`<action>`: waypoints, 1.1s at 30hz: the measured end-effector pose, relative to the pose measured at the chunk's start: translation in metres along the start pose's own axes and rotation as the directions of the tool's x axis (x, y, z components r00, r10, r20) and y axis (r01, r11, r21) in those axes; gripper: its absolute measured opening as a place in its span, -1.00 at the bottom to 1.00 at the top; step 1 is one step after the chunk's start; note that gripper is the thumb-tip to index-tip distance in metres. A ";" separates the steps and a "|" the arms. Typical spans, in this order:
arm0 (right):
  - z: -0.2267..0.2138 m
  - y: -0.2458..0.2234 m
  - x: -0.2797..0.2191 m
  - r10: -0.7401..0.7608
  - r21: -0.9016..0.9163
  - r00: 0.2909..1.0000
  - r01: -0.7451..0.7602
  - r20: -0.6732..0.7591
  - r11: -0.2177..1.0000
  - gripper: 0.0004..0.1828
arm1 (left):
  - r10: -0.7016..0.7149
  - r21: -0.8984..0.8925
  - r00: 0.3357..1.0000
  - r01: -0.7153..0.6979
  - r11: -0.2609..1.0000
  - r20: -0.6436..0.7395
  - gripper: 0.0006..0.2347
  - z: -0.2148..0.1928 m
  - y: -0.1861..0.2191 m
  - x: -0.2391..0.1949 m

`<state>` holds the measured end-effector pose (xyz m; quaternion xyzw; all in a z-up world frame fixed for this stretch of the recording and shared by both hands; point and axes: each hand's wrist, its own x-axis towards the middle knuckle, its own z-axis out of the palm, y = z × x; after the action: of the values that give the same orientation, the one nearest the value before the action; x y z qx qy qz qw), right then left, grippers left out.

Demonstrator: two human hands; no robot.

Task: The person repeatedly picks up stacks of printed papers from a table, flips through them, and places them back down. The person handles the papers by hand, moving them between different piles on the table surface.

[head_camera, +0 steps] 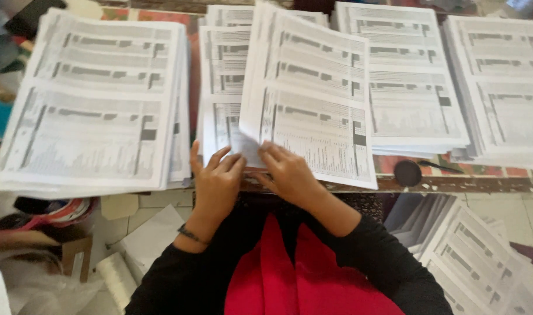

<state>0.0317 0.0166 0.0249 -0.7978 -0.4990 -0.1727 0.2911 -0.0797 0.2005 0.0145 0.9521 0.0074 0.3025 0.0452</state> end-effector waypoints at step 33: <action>-0.136 0.071 0.070 -0.426 -0.617 0.889 0.242 -0.168 0.749 -0.72 | 0.038 -0.337 0.911 0.113 0.935 0.410 -0.40 0.018 0.138 0.021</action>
<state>0.1279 -0.0448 0.1487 -0.7086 -0.5083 -0.4844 0.0696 -0.0540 0.0623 0.0247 0.9701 -0.0381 0.0913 0.2216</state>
